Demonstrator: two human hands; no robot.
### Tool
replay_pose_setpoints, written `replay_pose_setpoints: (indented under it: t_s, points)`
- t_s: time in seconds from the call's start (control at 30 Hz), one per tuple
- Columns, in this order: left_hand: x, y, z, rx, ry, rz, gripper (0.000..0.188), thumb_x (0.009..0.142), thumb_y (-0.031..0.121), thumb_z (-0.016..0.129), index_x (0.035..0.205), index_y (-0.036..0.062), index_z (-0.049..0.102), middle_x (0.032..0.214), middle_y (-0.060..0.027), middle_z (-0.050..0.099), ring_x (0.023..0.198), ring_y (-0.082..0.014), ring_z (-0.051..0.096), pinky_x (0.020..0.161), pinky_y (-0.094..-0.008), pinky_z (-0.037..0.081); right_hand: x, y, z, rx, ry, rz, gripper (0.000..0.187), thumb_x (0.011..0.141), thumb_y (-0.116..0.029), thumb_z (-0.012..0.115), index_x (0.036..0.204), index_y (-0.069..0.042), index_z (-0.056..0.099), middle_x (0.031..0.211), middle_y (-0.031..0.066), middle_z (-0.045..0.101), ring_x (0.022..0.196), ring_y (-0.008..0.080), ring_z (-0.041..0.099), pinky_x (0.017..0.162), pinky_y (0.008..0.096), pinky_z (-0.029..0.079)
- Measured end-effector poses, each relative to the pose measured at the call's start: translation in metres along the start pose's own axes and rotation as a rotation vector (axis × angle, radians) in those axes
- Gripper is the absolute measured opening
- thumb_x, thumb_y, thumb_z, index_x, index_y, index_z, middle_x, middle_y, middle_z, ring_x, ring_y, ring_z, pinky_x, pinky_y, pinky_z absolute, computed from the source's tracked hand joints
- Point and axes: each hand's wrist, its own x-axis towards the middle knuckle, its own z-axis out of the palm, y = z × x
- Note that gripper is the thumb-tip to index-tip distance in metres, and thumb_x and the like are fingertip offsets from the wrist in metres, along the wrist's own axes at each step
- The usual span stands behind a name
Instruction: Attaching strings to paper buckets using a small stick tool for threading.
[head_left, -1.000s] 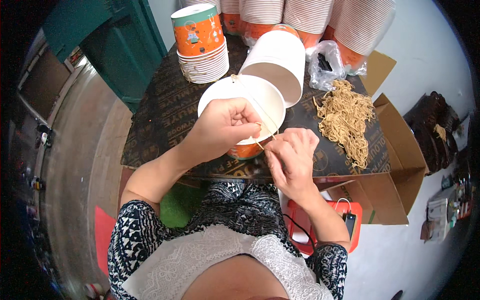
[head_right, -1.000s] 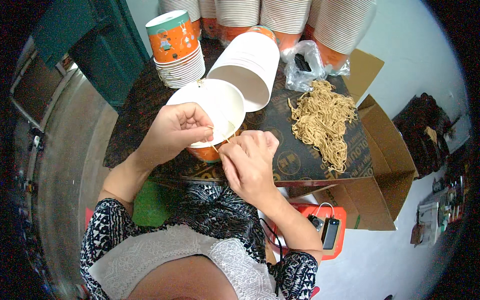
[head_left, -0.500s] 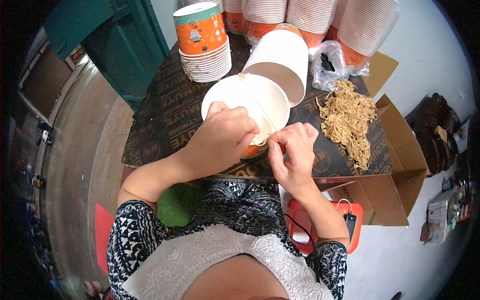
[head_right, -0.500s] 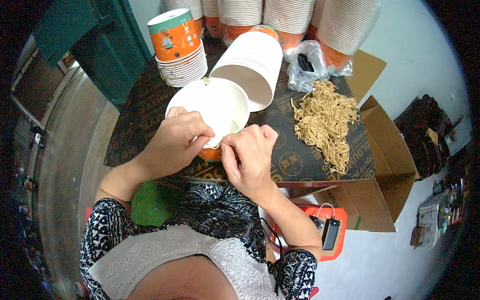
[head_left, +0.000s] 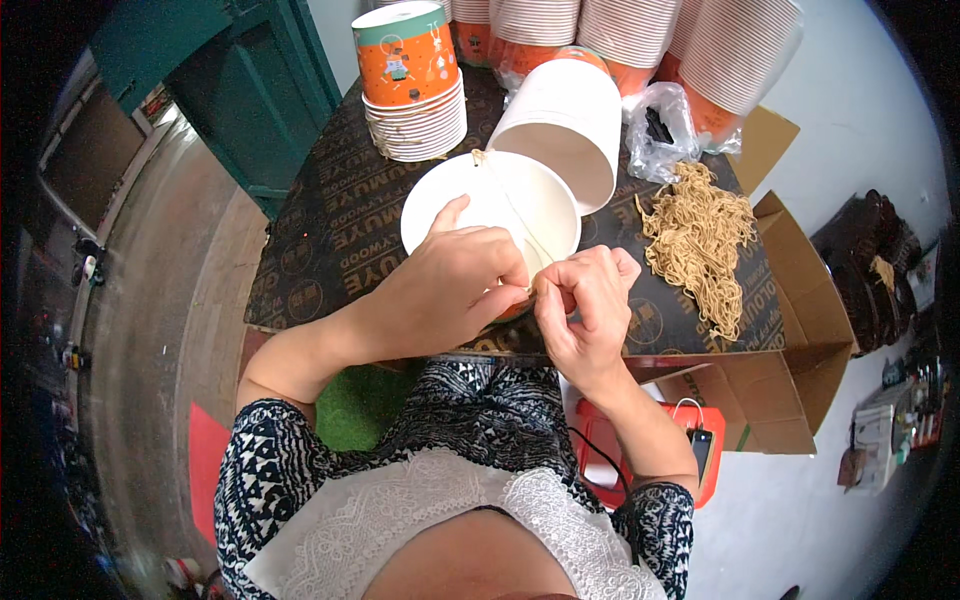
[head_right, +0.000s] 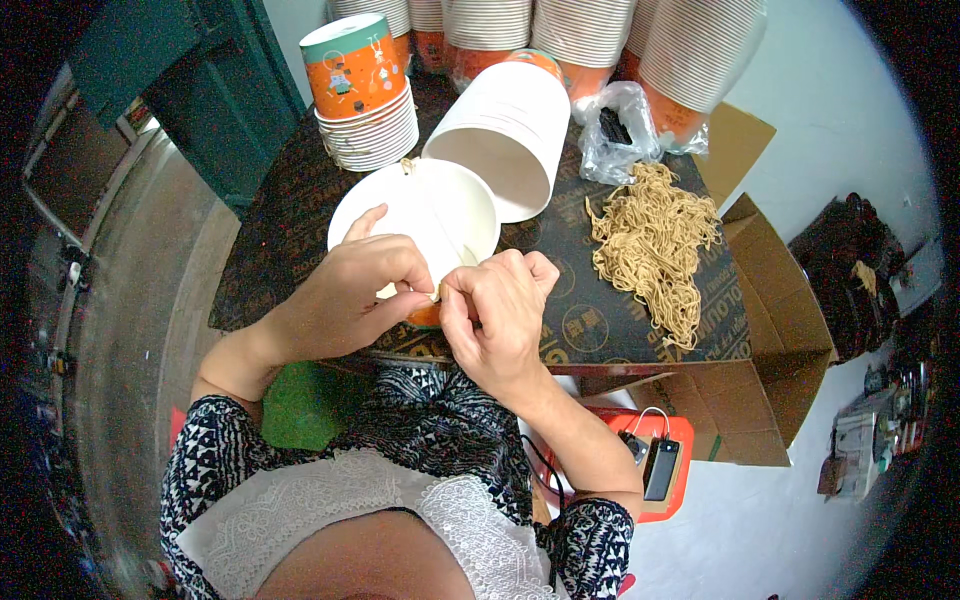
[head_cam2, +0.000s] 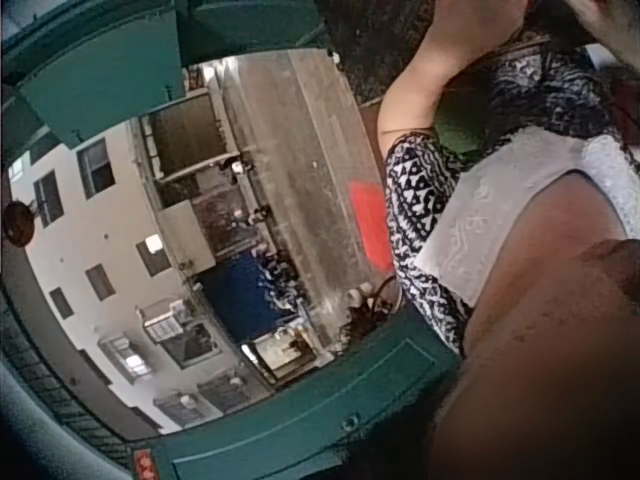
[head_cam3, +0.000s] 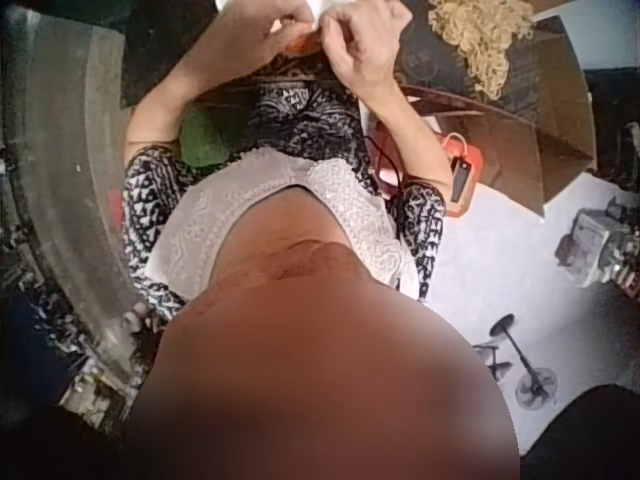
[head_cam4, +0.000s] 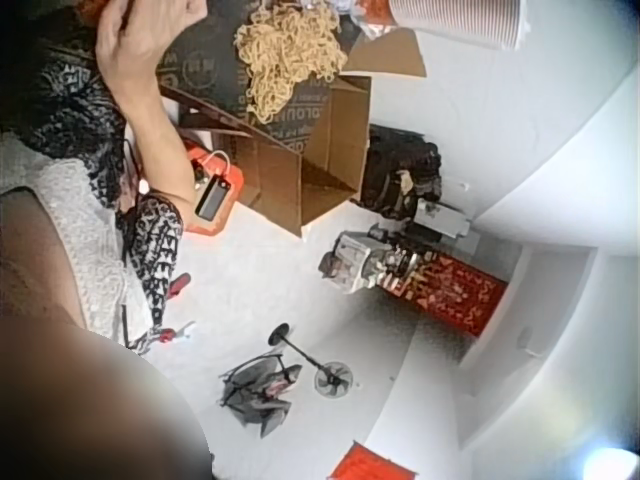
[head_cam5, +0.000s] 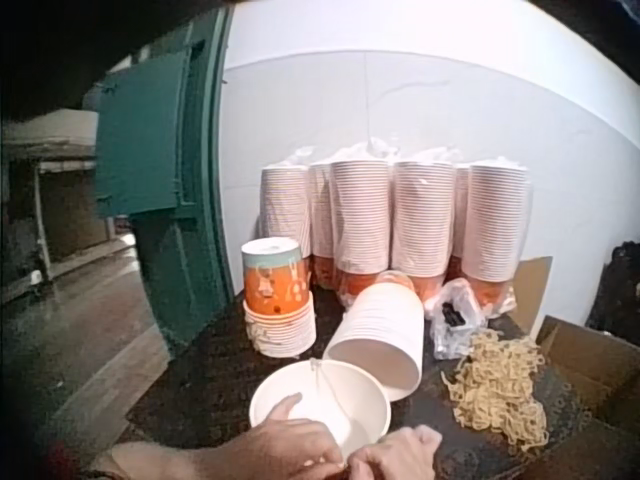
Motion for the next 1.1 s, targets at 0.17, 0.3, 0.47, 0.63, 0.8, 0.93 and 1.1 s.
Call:
replay_pose_setpoints:
  t_s: [0.17,0.3,0.47,0.63,0.8,0.93,1.1]
  points:
    - [0.002,-0.001,0.006,0.002,0.02,0.013,0.013,0.085,0.012,0.067,0.084,0.0088,0.055,0.08,-0.0062,0.06,0.086,-0.0281,0.064,0.11,-0.0631,0.026,0.002,-0.001,-0.002,0.014,-0.002,-0.009,0.018,0.072,0.001,0.07,0.082,-0.01,0.06,0.067,0.0003,0.052,0.063,0.0195,0.049,0.072,0.0364,0.029]
    - [0.003,-0.001,0.01,0.035,0.049,0.019,0.01,0.086,0.011,0.065,0.084,0.0089,0.055,0.079,-0.0046,0.061,0.082,-0.0267,0.064,0.11,-0.0634,0.026,0.003,-0.001,-0.004,0.037,-0.026,-0.007,0.017,0.074,0.002,0.07,0.084,-0.009,0.061,0.069,0.0005,0.054,0.065,0.0192,0.05,0.073,0.0365,0.029]
    - [0.002,-0.002,0.01,-0.12,0.037,-0.044,0.007,0.086,0.007,0.061,0.082,0.009,0.056,0.077,-0.003,0.06,0.072,-0.0227,0.063,0.11,-0.0638,0.026,-0.001,-0.001,-0.011,0.002,-0.052,0.07,0.019,0.074,0.0,0.07,0.089,-0.009,0.064,0.072,0.0009,0.055,0.068,0.0198,0.051,0.074,0.0367,0.029]
    - [0.002,-0.007,0.014,-0.147,0.125,-0.031,0.011,0.086,0.005,0.059,0.076,0.0089,0.054,0.069,-0.0029,0.057,0.062,-0.0218,0.058,0.11,-0.0628,0.026,-0.005,-0.007,-0.01,-0.096,-0.064,0.007,0.025,0.071,-0.01,0.078,0.092,-0.01,0.066,0.073,0.0011,0.055,0.07,0.021,0.052,0.074,0.0383,0.029]
    - [0.002,-0.01,0.015,-0.16,0.136,-0.023,0.012,0.087,0.006,0.059,0.076,0.0085,0.055,0.069,-0.0038,0.057,0.063,-0.0234,0.058,0.11,-0.063,0.026,-0.004,-0.01,-0.003,-0.134,-0.022,-0.033,0.021,0.069,-0.009,0.079,0.085,-0.011,0.066,0.069,0.001,0.054,0.069,0.0199,0.052,0.074,0.0377,0.029]
    - [0.0,-0.007,0.012,-0.103,0.115,-0.02,0.009,0.088,0.008,0.06,0.079,0.0084,0.057,0.074,-0.0032,0.059,0.07,-0.0224,0.061,0.111,-0.0634,0.024,-0.004,-0.011,-0.002,-0.143,-0.004,-0.028,0.019,0.068,-0.007,0.079,0.081,-0.011,0.066,0.068,0.0008,0.054,0.069,0.0192,0.052,0.073,0.0374,0.029]
    - [-0.009,-0.007,0.004,-0.104,0.049,-0.098,0.006,0.089,0.008,0.061,0.084,0.008,0.059,0.08,-0.002,0.062,0.078,-0.02,0.063,0.113,-0.0619,0.023,-0.006,-0.009,0.0,-0.108,-0.008,0.0,0.019,0.068,-0.005,0.078,0.081,-0.011,0.065,0.068,0.0007,0.055,0.068,0.0192,0.052,0.074,0.0371,0.029]
